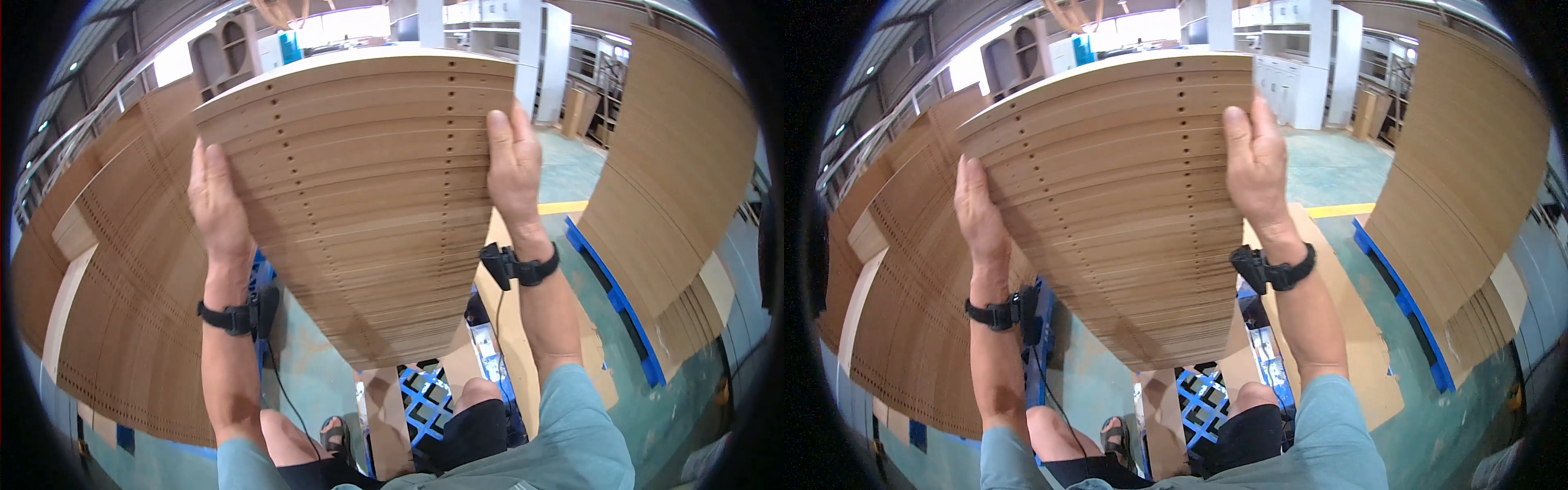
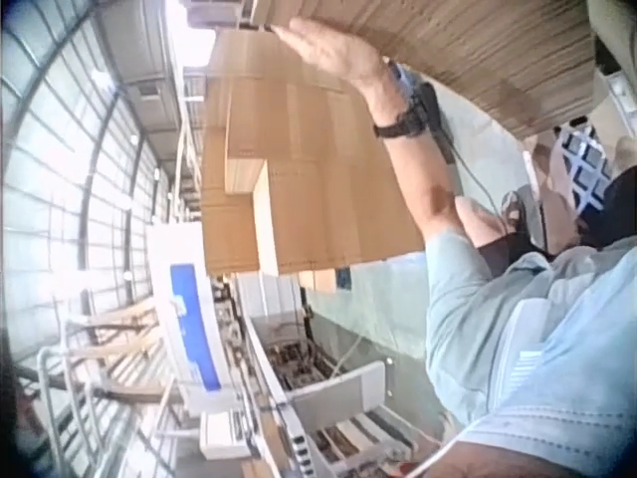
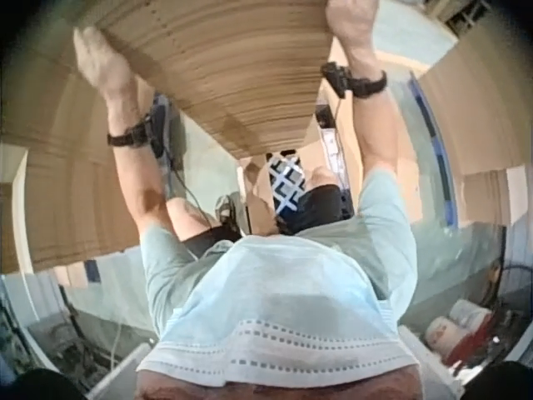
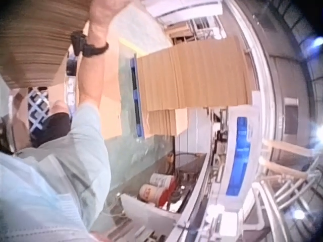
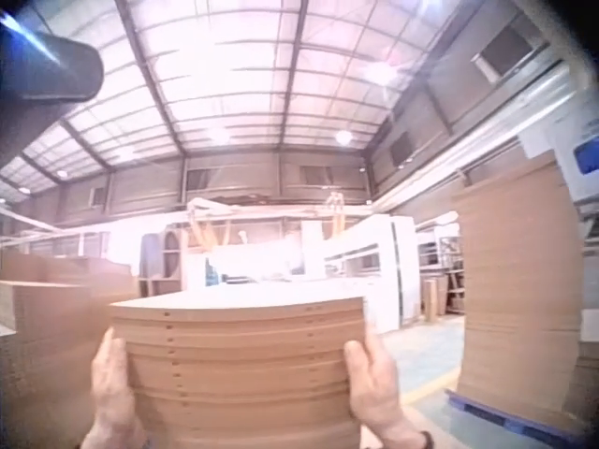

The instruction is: Pick up wooden panels from a conveyor or workbench, inspect them, clean them using an air nozzle, and stack them onto pallets.

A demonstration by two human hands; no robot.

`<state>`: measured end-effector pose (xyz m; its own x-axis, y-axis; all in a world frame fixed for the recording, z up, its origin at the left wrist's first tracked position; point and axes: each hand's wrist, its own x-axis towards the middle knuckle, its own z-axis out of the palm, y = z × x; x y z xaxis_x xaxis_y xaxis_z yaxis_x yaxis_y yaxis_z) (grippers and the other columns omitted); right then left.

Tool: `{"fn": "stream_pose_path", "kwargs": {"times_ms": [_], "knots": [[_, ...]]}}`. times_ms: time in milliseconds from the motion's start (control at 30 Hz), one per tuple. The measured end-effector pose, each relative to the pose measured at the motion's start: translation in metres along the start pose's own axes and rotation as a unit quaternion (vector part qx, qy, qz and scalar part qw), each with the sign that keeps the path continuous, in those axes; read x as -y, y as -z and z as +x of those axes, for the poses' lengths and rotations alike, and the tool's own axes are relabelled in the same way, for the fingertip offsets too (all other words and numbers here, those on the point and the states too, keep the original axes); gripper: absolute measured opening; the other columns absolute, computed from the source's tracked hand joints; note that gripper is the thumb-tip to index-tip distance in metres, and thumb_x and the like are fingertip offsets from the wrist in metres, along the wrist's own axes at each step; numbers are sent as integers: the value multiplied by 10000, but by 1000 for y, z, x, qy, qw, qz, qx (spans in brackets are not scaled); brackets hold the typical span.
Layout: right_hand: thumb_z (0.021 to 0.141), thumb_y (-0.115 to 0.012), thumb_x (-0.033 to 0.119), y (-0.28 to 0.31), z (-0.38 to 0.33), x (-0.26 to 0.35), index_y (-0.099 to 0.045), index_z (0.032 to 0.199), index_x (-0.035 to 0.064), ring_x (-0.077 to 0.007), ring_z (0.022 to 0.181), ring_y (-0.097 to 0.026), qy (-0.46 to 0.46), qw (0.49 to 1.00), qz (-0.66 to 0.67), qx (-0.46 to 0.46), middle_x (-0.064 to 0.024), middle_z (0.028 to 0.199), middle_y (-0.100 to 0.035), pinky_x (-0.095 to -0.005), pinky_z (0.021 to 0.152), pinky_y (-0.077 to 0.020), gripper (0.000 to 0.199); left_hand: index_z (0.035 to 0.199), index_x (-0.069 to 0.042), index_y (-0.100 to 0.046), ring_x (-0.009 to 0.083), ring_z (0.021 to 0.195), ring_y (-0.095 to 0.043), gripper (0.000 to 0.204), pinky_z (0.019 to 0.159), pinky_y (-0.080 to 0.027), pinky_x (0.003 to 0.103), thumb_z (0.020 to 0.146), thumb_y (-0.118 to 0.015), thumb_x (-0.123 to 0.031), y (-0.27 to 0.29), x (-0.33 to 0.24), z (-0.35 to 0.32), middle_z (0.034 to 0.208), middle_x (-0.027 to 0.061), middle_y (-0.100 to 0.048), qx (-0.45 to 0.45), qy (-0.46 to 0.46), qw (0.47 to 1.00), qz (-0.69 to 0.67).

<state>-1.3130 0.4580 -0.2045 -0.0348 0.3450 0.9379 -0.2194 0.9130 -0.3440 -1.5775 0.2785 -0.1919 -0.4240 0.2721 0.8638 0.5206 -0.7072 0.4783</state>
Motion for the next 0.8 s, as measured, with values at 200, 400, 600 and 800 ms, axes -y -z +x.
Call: {"fn": "stream_pose_path", "kwargs": {"times_ms": [200,400,600,800], "knots": [[1064,-473,265,6,-4,4,-351,1475,-51,-181,1189,-544,-16,998,55,23,-134,1289,-595,-312,1018,-431,533,1349,11,-504,142,1152,-561,406,1006,-442,288,1086,-417,-285,-2,-5,0,1253,82,-610,-1,44,999,-17],[1057,-483,257,28,-15,-8,-277,1515,-67,-192,1330,-454,-172,926,333,39,-147,1423,-506,-310,1114,-348,597,1380,9,-460,155,1189,-550,457,1021,-442,302,1085,-399,-335,-1,-1,-12,1293,89,-578,12,42,998,-49],[1055,-463,223,2,-29,-3,-294,1501,-83,-205,1228,-520,-49,996,71,19,-163,1341,-565,-320,1067,-385,566,1351,19,-491,158,1202,-522,449,1055,-397,316,1088,-399,-333,8,11,-14,1317,100,-570,14,44,998,-33],[1043,-500,255,7,-27,-3,-313,1491,-82,-201,1174,-550,-60,996,70,14,-169,1274,-603,-327,1020,-422,591,1249,5,-553,138,1104,-560,394,997,-425,297,1088,-402,-321,2,4,-14,1211,80,-618,3,50,999,8]]}}
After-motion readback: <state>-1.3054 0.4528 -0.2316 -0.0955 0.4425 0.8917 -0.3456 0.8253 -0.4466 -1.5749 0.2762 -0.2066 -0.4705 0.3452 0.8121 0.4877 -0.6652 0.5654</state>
